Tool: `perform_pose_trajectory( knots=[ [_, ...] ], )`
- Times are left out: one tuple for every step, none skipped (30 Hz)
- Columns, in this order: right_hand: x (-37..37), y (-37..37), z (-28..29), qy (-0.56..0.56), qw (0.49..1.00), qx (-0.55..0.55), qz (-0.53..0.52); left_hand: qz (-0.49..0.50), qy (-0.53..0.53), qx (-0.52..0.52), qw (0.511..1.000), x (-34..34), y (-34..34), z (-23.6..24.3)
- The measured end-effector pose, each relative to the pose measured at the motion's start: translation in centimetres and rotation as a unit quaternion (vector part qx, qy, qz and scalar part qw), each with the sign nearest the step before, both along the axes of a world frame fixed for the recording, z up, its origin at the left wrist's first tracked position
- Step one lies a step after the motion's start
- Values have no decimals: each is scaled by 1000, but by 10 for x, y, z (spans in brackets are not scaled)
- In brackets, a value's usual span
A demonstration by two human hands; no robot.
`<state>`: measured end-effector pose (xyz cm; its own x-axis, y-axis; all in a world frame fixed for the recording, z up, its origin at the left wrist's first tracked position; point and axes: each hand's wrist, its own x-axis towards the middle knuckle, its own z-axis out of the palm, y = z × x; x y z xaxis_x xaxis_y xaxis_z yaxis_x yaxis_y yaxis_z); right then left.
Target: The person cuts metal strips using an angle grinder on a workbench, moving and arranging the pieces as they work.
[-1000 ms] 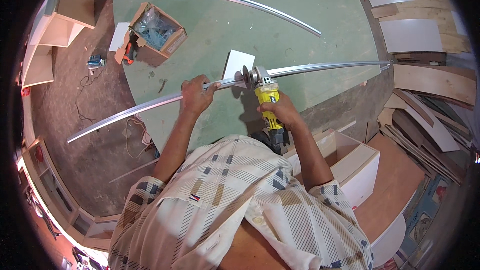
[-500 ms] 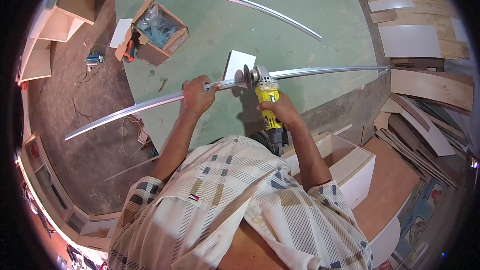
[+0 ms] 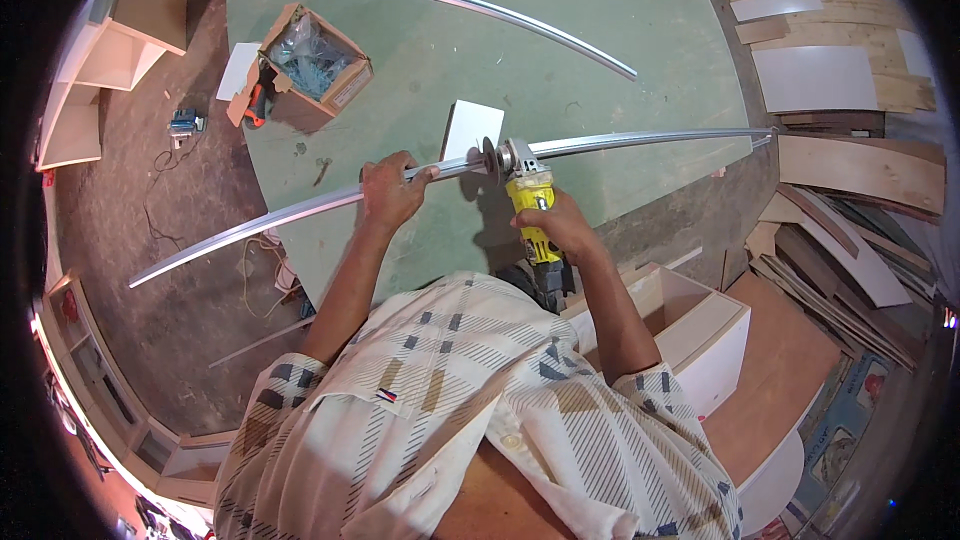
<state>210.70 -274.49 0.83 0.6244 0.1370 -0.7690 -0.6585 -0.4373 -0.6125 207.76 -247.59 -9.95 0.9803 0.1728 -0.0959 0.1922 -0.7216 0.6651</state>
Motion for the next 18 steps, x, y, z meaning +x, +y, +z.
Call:
perform_pose_trajectory(
  knots=[
    [0, -1, -1, -2, 1000, -2, 5, 0, -1, 0, 1000, 0, 0, 0],
    [0, -2, -3, -5, 1000, -2, 11, -7, -6, -3, 1000, -1, 0, 0],
    [0, -2, -5, -4, 1000, -2, 11, -12, -11, -5, 1000, -1, 1, 0],
    [0, -2, -7, -19, 999, -17, 20, -10, -12, -5, 1000, -1, 1, 0],
    [0, -2, -8, -38, 998, -35, 29, -2, -21, -2, 1000, -1, 0, 1],
    [-1, -3, -9, -36, 998, -31, 29, 1, -20, -3, 1000, 0, 0, 0],
    [-2, -4, -9, -25, 999, -10, 18, 8, -31, 0, 999, 0, 0, 0],
    [-2, -5, -9, -13, 1000, -10, 10, 6, -8, -4, 1000, 2, 1, 0],
    [-3, -5, -9, -14, 1000, 8, 12, 3, 18, -8, 1000, 1, 0, 0],
    [-3, -5, -8, -16, 1000, 8, 10, 4, 19, -10, 1000, 1, 0, 1],
    [-3, -4, -7, -19, 1000, 1, 9, 7, 13, -9, 1000, 1, 0, 1],
    [-3, -4, -6, -19, 1000, 9, 6, 8, 3, -8, 1000, 1, 0, 2],
    [-2, -4, -5, -15, 1000, 7, 9, 8, 8, -8, 1000, 1, 0, 2],
    [-1, -3, -3, -12, 1000, 6, 13, 10, 2, -8, 1000, 0, 1, 3],
    [0, -3, -3, -13, 1000, 7, 12, 11, -5, -7, 1000, 0, 1, 4],
    [0, -2, -3, -13, 1000, 18, 3, 11, -7, -6, 1000, 1, 2, 5],
    [2, -2, -2, -16, 1000, 26, -3, 6, 6, -16, 1000, 1, 3, 6],
    [5, -2, -2, -22, 999, 32, -8, 5, 12, -23, 1000, 3, 4, 7]
  ],
)
